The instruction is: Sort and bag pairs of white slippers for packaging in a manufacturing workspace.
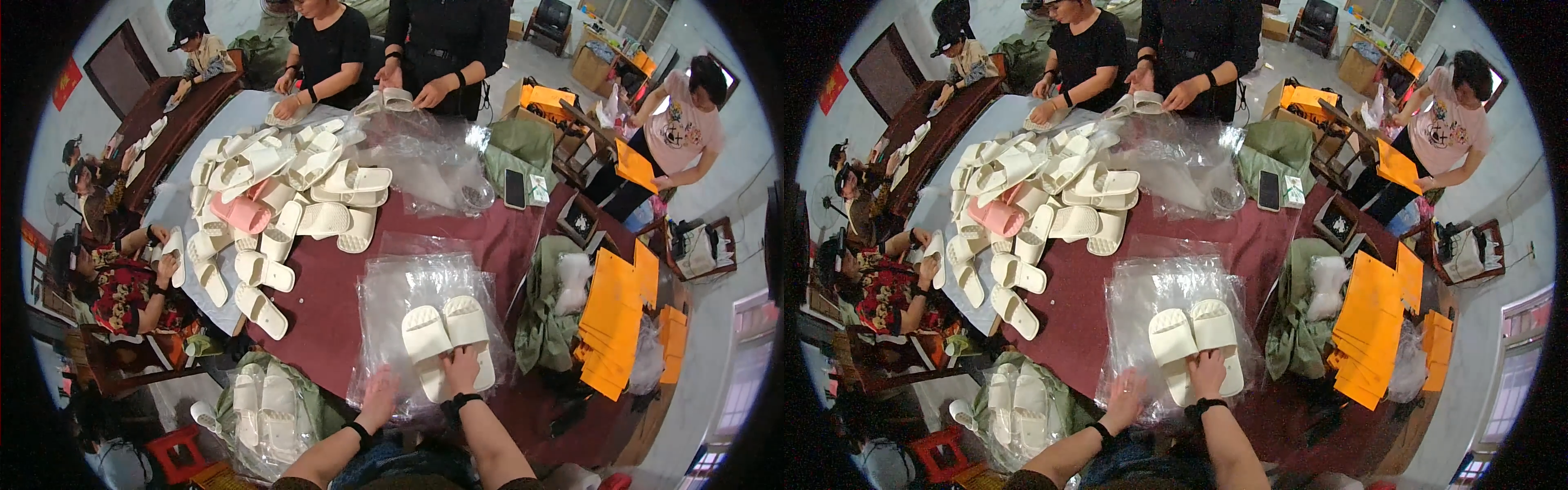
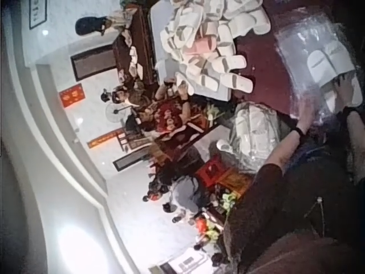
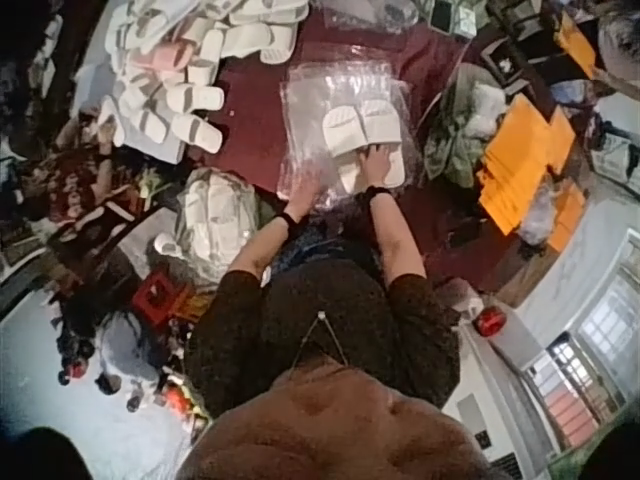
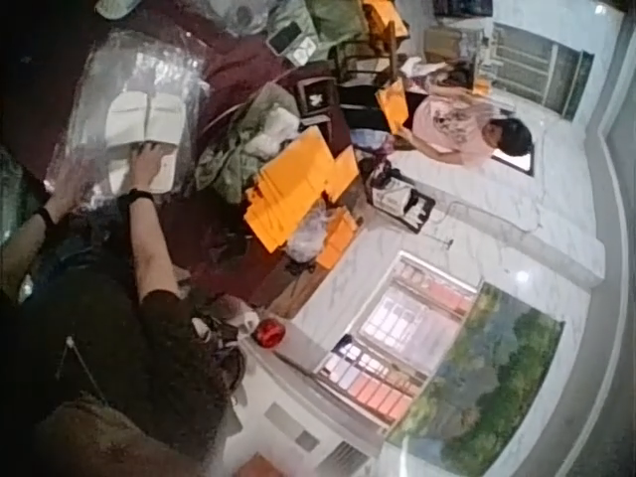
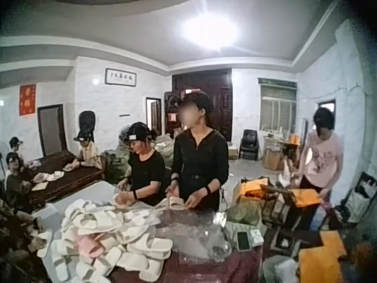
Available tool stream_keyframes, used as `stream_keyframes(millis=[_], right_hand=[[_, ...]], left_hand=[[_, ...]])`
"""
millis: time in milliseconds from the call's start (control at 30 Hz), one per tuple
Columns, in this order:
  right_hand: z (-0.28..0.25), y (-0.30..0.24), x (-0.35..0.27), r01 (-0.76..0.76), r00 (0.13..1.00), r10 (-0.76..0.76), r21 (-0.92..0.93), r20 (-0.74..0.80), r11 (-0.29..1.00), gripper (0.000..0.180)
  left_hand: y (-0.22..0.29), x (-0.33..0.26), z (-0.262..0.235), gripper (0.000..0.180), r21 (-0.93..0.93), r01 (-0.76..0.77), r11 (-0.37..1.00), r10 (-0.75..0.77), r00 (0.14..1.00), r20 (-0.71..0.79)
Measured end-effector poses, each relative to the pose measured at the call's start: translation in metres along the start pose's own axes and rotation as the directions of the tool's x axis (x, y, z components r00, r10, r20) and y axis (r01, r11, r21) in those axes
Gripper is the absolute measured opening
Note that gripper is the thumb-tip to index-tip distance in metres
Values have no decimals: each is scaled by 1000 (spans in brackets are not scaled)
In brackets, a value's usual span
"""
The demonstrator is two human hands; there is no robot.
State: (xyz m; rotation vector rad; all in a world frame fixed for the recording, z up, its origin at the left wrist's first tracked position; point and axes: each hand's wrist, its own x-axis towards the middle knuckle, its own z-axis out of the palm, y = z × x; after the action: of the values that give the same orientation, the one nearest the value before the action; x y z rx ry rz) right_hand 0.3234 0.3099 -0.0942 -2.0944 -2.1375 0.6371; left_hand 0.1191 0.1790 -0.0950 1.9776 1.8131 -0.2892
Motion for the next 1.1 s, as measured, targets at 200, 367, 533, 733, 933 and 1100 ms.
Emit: stream_keyframes(millis=[200, 367, 533, 733, 933, 1100], right_hand=[[2, 22, 17, 40, 993, -24, 136, -118, 990, 26], [-32, 40, 4, 125, 927, 91, 529, -363, 839, 29], [-83, 65, -41, 181, 919, 201, 817, -339, 548, 41], [-126, 83, -99, 99, 960, 149, 789, -235, 607, 37], [-142, 68, -131, 338, 941, -307, 400, -141, 852, 35], [-137, 38, -125, 456, 868, -493, 296, 62, 839, 26]], left_hand=[[15, 7, -1, 88, -197, -350, 916, 345, 937, -61], [25, 5, -10, 80, -278, -245, 929, 226, 969, -97], [19, 17, 29, 63, -166, -83, 983, 55, 984, -168], [14, 46, 21, 52, -223, 39, 974, -90, 970, -225], [20, 61, -9, 48, -345, 11, 939, -109, 958, -266], [19, 63, -9, 47, -308, -35, 951, -55, 959, -278]])
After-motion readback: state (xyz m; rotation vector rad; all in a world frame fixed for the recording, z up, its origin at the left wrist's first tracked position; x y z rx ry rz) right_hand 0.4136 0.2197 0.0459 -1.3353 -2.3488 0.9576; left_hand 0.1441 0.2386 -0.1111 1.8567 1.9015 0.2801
